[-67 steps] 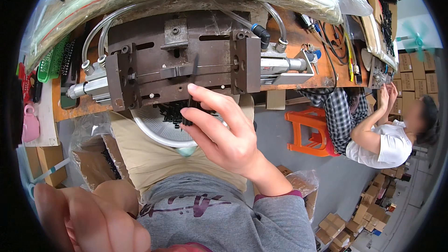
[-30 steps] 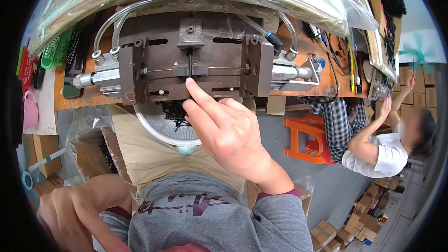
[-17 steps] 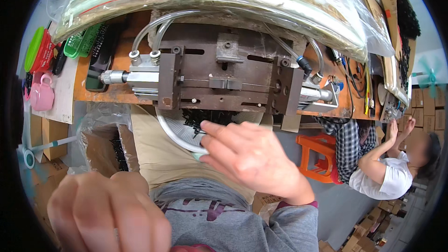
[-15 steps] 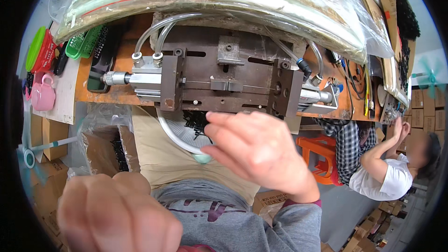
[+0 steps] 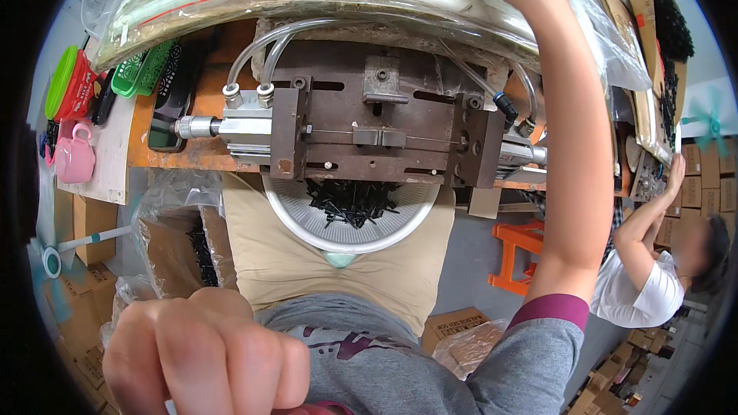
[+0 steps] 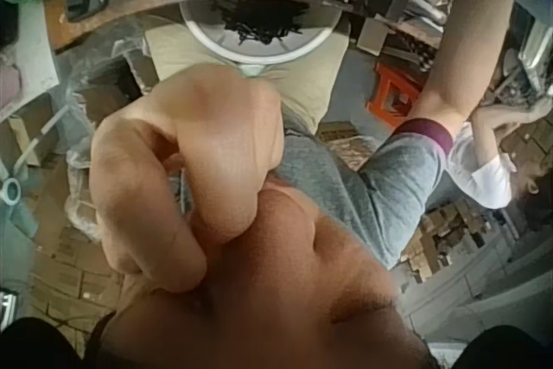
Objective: Assembling small black plastic components using a pneumatic jig on a workbench.
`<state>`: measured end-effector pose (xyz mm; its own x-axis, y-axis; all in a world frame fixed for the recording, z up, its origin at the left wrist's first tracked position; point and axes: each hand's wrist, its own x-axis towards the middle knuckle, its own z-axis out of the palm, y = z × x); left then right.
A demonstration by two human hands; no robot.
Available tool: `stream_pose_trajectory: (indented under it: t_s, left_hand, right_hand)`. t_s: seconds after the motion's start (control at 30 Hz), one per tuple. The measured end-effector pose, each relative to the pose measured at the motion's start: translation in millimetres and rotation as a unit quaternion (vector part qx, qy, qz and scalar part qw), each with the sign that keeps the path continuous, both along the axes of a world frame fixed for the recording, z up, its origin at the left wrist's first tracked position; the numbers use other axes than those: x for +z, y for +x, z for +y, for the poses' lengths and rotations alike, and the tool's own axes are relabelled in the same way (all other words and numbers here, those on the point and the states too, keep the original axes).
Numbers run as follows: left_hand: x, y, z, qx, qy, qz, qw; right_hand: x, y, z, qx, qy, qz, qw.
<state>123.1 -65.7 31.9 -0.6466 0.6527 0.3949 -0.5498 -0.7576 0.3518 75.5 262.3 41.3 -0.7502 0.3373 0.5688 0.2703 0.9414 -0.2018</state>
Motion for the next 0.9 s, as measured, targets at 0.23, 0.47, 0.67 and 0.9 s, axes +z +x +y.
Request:
stream_pose_trajectory:
  t_s: [0.23, 0.47, 0.67, 0.9]
  left_hand:
    - [5, -15, -26, -0.135, -0.145, 0.006, 0.980]
    - [6, -8, -9, -0.065, -0.077, -0.009, 0.995]
    - [17, 0, -9, -0.038, -0.104, -0.048, 0.993]
    - [-14, -5, 7, -0.021, 0.056, 0.039, 0.997]
  right_hand:
    - [-8, -30, 20, 0.028, 0.027, -0.158, 0.987]
    - [-6, -9, -5, 0.028, 0.052, -0.124, 0.990]
    - [-7, 16, -33, 0.017, -0.030, -0.019, 0.999]
    - [-5, 27, -20, 0.044, -0.271, 0.122, 0.954]
